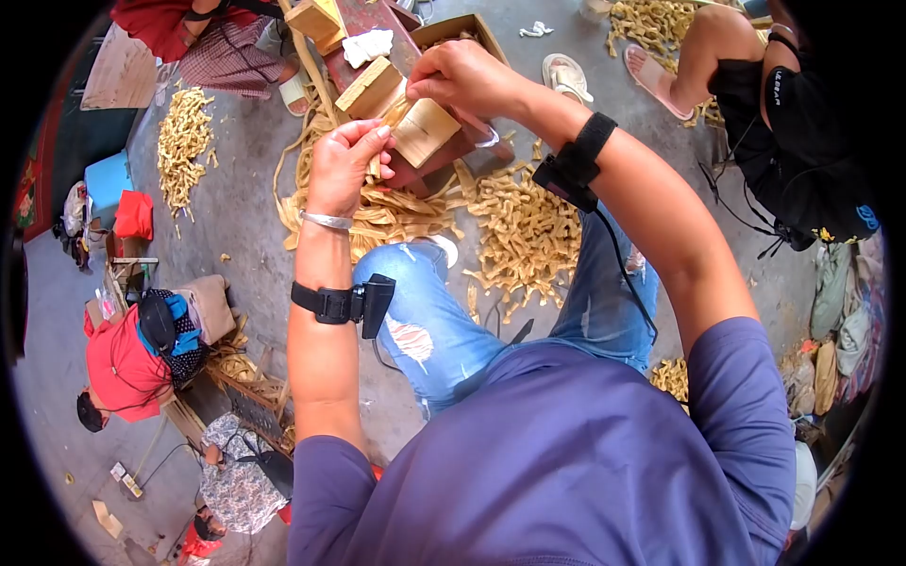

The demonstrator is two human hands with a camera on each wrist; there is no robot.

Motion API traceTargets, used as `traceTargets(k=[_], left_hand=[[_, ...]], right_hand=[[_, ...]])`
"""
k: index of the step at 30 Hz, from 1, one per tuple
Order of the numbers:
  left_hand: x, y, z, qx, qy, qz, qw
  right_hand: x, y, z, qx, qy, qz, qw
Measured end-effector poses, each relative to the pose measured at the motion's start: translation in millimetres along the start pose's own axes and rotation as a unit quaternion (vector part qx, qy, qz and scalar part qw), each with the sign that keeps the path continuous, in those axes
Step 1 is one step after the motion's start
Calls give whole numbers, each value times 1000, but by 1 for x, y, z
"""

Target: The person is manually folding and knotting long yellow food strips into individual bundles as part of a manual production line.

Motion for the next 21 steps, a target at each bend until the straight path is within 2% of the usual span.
traceTargets(k=[3, 4, 7, 8, 9, 11, 14, 15, 17, 18, 21], left_hand=[[-9, -17, 1, -35, -3, 27, 999], [-9, -19, 1, -50, -3, 23, 998], [2, -21, -3, -2, -5, 49, 999], [7, -20, -7, 34, -14, 54, 998], [15, -18, -10, 29, -20, 56, 998], [29, -9, -21, 20, -39, 46, 998], [59, -15, -45, 11, -85, 58, 995], [70, -21, -54, 10, -98, 68, 993], [85, -35, -70, -19, -127, 87, 988], [87, -41, -78, -21, -131, 66, 989], [92, -47, -93, -100, -139, -10, 985]], right_hand=[[-2, 6, -10, 80, 26, 43, 996], [0, 9, -7, 172, 103, 24, 979], [2, 31, 12, 17, 146, -33, 989], [7, 50, 16, -66, 157, -118, 978], [14, 75, 13, -205, 111, -263, 936], [23, 97, 19, -358, 136, -290, 877], [26, 116, 20, -472, 129, -310, 815], [27, 116, 23, -474, 132, -311, 813], [22, 108, 23, -553, 143, -275, 773], [14, 121, 15, -526, 92, -255, 806], [13, 116, 26, -497, 114, -242, 826]])
Point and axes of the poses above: each hand's wrist, its own x-axis away from the middle knuckle, its own z-axis out of the back of the hand, y = z × x, the point moved 8 cm from there along -x, towards the middle knuckle, and after that the axes turned 10 degrees about -z, right-handed, at the moved point
